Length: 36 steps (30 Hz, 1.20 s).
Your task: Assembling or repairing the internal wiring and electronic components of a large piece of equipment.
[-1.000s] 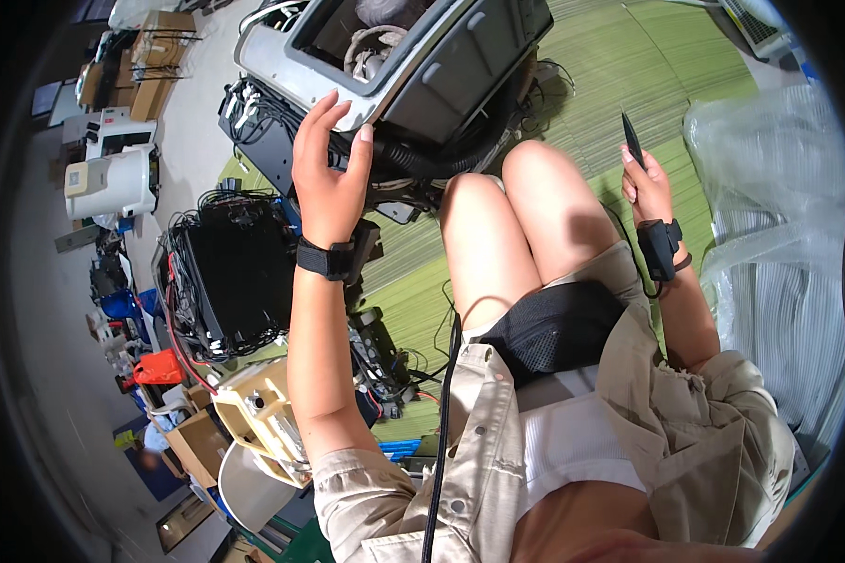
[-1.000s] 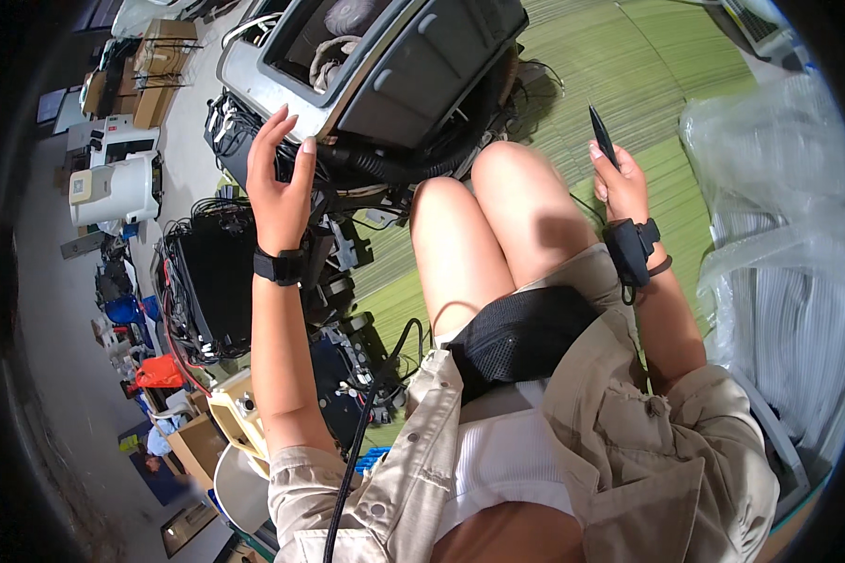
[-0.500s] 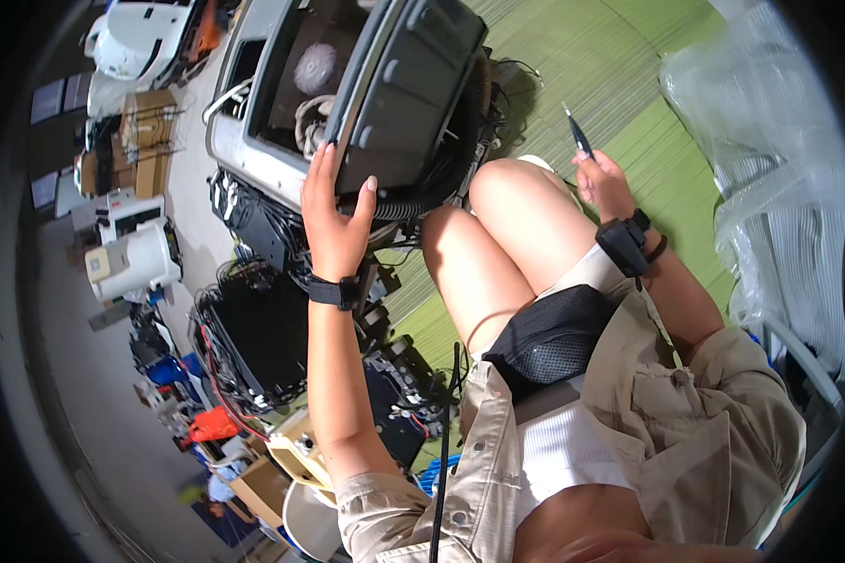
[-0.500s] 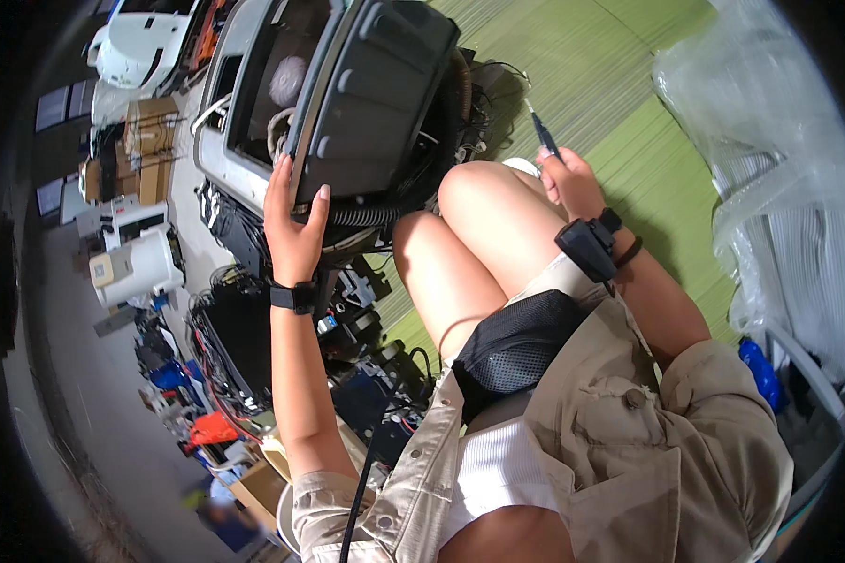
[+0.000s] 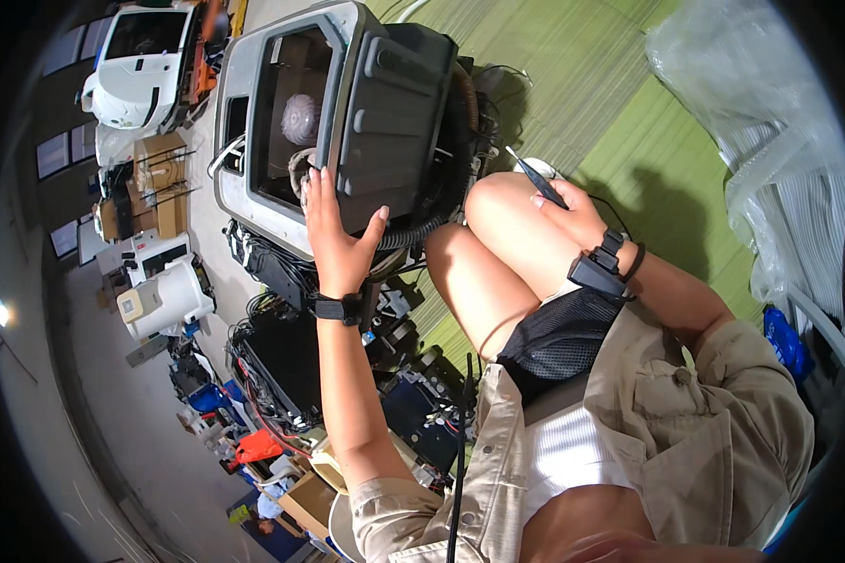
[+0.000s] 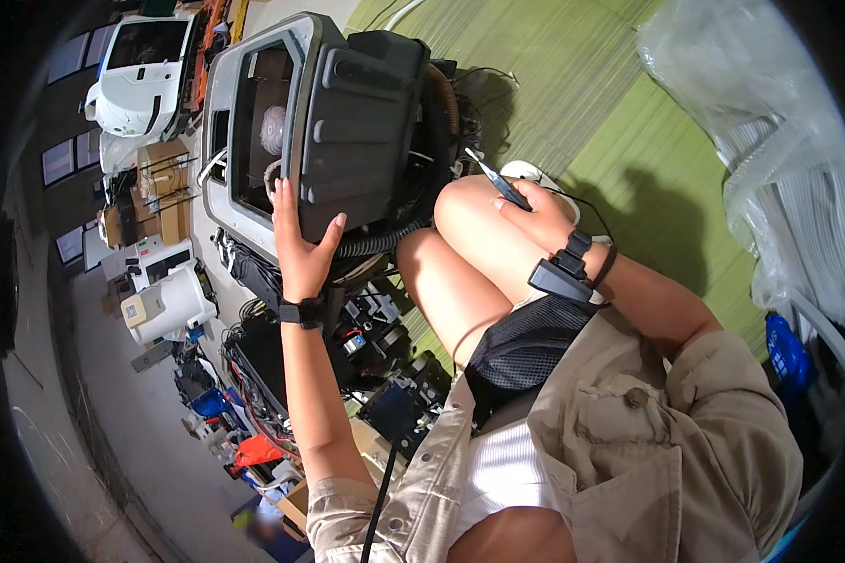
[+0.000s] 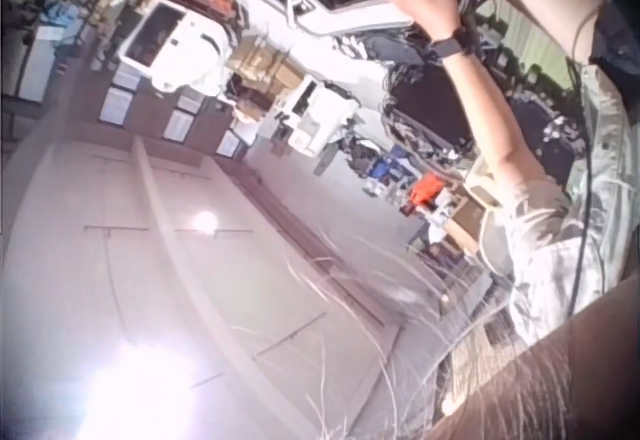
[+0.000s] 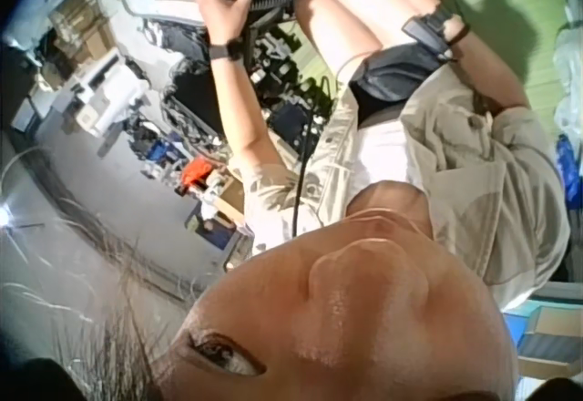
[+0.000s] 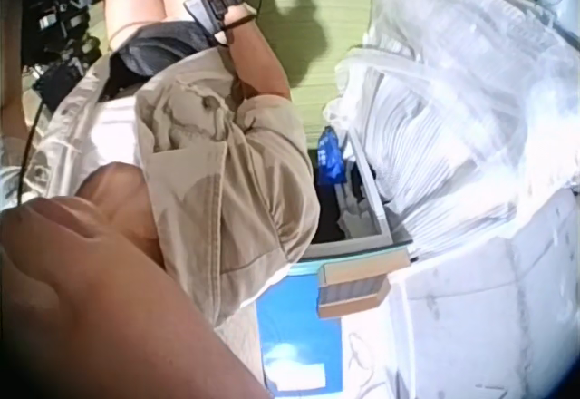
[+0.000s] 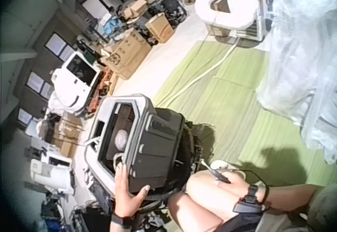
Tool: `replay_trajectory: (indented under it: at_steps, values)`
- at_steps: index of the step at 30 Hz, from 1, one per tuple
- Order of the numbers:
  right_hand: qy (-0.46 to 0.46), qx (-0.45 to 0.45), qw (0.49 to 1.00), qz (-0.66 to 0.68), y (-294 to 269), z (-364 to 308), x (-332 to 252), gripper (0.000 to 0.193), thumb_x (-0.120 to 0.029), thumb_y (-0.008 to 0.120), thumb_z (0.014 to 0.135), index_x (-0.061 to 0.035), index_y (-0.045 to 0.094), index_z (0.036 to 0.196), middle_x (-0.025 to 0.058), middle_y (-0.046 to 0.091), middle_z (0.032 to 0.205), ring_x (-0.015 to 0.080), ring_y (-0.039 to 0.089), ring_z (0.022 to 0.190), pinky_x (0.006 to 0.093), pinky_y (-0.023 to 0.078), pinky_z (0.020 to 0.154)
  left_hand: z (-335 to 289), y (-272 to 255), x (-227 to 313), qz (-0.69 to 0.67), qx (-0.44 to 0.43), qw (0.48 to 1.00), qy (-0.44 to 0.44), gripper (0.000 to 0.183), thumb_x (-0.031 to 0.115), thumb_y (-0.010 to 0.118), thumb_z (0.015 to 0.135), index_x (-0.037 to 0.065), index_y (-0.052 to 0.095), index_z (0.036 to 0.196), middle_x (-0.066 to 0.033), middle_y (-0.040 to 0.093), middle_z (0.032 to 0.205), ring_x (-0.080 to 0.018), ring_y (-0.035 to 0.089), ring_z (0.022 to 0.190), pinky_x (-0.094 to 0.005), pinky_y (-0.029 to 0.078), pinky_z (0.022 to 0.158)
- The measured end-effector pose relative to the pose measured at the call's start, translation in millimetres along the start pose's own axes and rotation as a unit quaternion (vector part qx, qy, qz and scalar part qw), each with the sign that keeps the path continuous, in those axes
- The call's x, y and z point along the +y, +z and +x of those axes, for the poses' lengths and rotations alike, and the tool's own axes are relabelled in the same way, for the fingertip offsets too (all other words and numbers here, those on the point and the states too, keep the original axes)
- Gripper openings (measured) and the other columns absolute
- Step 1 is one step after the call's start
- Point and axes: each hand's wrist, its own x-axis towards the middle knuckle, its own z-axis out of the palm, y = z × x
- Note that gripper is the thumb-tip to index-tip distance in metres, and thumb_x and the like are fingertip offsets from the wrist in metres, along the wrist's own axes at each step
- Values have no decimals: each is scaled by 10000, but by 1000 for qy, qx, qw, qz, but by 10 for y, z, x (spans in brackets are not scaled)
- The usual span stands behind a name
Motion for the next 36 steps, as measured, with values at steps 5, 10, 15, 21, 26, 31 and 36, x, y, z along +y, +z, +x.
replay_trajectory:
  at_steps: [5,10,15,21,26,31,36]
  values:
    - [-6,-8,999,33,40,2,30,278,-172,596,790,17,537,985,-20,505,766,52,443,711,200,383,637,4,-3,17,29,-3,1000,6,798,194,714,641,6,288,1289,-214,292,1323,-344,256,1242,-396,224,1002]
    - [14,-35,999,-10,36,-48,38,156,-106,568,798,-6,520,907,-43,488,792,38,435,744,190,376,679,-6,-18,32,45,-3,999,1,781,195,711,650,5,296,1285,-218,292,1321,-342,264,1239,-395,226,1001]
    - [-5,-10,1000,7,37,-81,2,164,-123,567,801,6,522,891,-28,467,749,50,412,687,199,366,623,-112,-117,-60,-81,31,995,-51,711,173,687,674,-11,325,1257,-222,306,1312,-336,292,1223,-415,214,1003]
    - [-24,7,998,-56,8,-91,-77,151,-105,549,808,4,521,909,-7,515,771,60,461,706,206,397,658,-706,-365,-268,-59,173,973,-138,584,109,654,692,28,394,1209,-175,348,1302,-321,311,1215,-433,193,1009]
    - [28,16,991,-129,99,-27,-212,179,-163,504,837,4,500,901,35,499,728,90,447,657,255,391,603,-1096,-329,-472,-62,225,940,-250,537,55,604,726,27,387,1216,-150,307,1330,-275,293,1227,-367,218,1007]
    - [-64,-21,978,-196,400,85,-241,202,-164,470,851,7,483,957,50,509,758,122,454,675,262,391,617,-1155,-196,-669,-69,271,915,-293,501,78,558,751,1,375,1210,-150,286,1338,-281,272,1233,-373,197,1012]
    - [-71,-36,976,-202,618,278,-154,203,-109,416,866,10,465,1023,-30,413,648,28,360,543,175,309,490,-1106,-123,-858,-40,276,910,-305,487,93,483,756,-18,354,1213,-182,265,1341,-296,260,1240,-381,182,1016]
